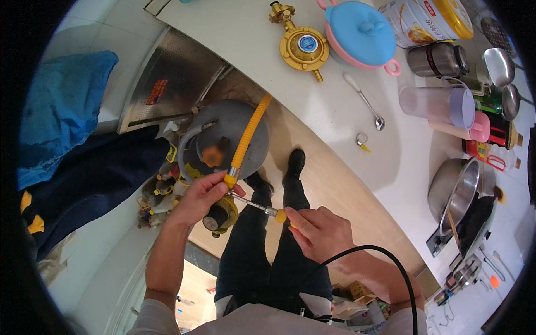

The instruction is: The person assembles a gas regulator onto a gas cylinder. They attach a yellow hose to the regulator, secure it with a clamp, and tighten the connections by hand. The person then places the regulator on the cylinder valve and tightens it.

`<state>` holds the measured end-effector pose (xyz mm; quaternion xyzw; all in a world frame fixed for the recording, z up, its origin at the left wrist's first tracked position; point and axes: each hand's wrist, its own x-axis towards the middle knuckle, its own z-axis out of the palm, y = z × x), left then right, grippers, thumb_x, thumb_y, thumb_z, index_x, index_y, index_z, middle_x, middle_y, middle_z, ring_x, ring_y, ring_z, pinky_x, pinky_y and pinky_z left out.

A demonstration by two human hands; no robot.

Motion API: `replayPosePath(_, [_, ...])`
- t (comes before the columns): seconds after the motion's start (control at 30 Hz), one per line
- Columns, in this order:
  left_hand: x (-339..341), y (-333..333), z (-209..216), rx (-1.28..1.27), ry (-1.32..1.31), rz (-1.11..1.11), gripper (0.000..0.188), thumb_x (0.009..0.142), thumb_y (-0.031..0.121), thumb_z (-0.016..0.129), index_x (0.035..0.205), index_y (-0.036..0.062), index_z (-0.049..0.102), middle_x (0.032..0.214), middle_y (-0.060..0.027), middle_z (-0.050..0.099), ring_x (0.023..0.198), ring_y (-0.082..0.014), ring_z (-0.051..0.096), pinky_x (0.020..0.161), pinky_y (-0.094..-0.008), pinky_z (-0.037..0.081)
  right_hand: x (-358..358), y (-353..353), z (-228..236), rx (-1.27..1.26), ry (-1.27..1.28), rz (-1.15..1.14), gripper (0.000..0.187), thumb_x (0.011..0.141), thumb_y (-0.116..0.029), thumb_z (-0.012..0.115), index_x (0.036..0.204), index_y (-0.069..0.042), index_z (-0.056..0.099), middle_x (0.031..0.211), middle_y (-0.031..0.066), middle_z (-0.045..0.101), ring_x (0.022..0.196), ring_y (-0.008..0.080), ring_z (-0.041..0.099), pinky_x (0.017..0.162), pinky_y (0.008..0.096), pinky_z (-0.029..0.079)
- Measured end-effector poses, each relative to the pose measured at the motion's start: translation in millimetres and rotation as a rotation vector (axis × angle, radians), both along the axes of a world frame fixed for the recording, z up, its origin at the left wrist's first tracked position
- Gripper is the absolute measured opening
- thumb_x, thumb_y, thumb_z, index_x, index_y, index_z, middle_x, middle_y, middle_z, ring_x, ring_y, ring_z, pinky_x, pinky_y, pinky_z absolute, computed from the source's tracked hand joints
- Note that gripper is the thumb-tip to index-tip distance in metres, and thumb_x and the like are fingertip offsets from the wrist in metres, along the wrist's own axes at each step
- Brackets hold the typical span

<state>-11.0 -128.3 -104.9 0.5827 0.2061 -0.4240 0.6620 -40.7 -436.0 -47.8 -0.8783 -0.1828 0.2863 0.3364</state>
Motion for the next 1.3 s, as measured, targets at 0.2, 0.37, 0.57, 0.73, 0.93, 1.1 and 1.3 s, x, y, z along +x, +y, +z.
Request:
replayPosePath(0.2, [3,-4,2,-0.030,0.028,-0.049,0.046,0.107,0.029,0.058,0.144,0.0016,0.060,0.115,-0.0076,0.075,0.112,-0.0143,0.063,0.107,-0.0319,0.044,16,-16,-24,0.301,1.117,-0.320,0.045,0.105,-0.037,0.063,0.134,-0.003,0.066,0.094,0.0040,0.072,0.081,0.0154,0.064,0.070,0.0299,0.054])
replayPosePath(0.37, [-6,-4,-5,0.009,0.016,-0.118,0.044,0.109,0.029,0.057,0.144,0.0026,0.060,0.117,-0.0087,0.075,0.110,-0.0135,0.063,0.104,-0.0311,0.047,31,-10,-19,0.052,1.201,-0.193,0.040,0.103,-0.040,0.067,0.131,-0.012,0.070,0.090,0.0031,0.072,0.079,0.0157,0.061,0.068,0.0260,0.051])
replayPosePath(0.57, [-8,-1,-9,-0.015,-0.018,-0.094,0.043,0.110,0.030,0.055,0.143,0.0029,0.060,0.118,-0.0086,0.074,0.107,-0.0130,0.064,0.100,-0.0289,0.050,-3,2,0,-0.204,-0.109,0.085,0.038,0.096,-0.035,0.076,0.129,-0.017,0.071,0.088,0.0073,0.072,0.077,0.0225,0.062,0.068,0.0311,0.054])
replayPosePath(0.73, [-1,-1,-6,-0.052,-0.026,-0.104,0.043,0.110,0.030,0.053,0.143,0.0025,0.058,0.118,-0.0080,0.074,0.108,-0.0142,0.064,0.101,-0.0306,0.049,12,-8,-17,0.098,0.731,-0.225,0.038,0.097,-0.034,0.074,0.131,-0.015,0.070,0.088,0.0085,0.072,0.076,0.0221,0.062,0.066,0.0301,0.053])
replayPosePath(0.93, [-6,1,-7,-0.024,-0.041,-0.126,0.043,0.110,0.026,0.050,0.145,0.0018,0.057,0.121,-0.0085,0.074,0.116,-0.0159,0.062,0.109,-0.0354,0.043,28,-3,-3,-0.044,0.551,0.044,0.036,0.099,-0.032,0.071,0.128,-0.011,0.071,0.091,0.0131,0.073,0.078,0.0261,0.067,0.066,0.0359,0.055])
replayPosePath(1.1, [-5,2,-12,-0.125,-0.001,-0.052,0.038,0.113,0.018,0.047,0.146,0.0015,0.056,0.121,-0.0092,0.074,0.120,-0.0163,0.064,0.110,-0.0320,0.045,12,6,13,-0.240,-0.112,0.120,0.039,0.094,-0.029,0.075,0.127,-0.008,0.069,0.089,0.0099,0.072,0.082,0.0252,0.068,0.065,0.0362,0.056])
replayPosePath(1.3, [-6,1,-19,-0.150,-0.074,-0.097,0.049,0.112,0.032,0.049,0.150,0.0021,0.053,0.122,-0.0100,0.073,0.114,-0.0165,0.065,0.103,-0.0322,0.049,40,5,17,-0.082,0.796,-0.033,0.040,0.106,-0.037,0.056,0.126,-0.004,0.067,0.095,0.0108,0.072,0.085,0.0255,0.065,0.077,0.0384,0.054])
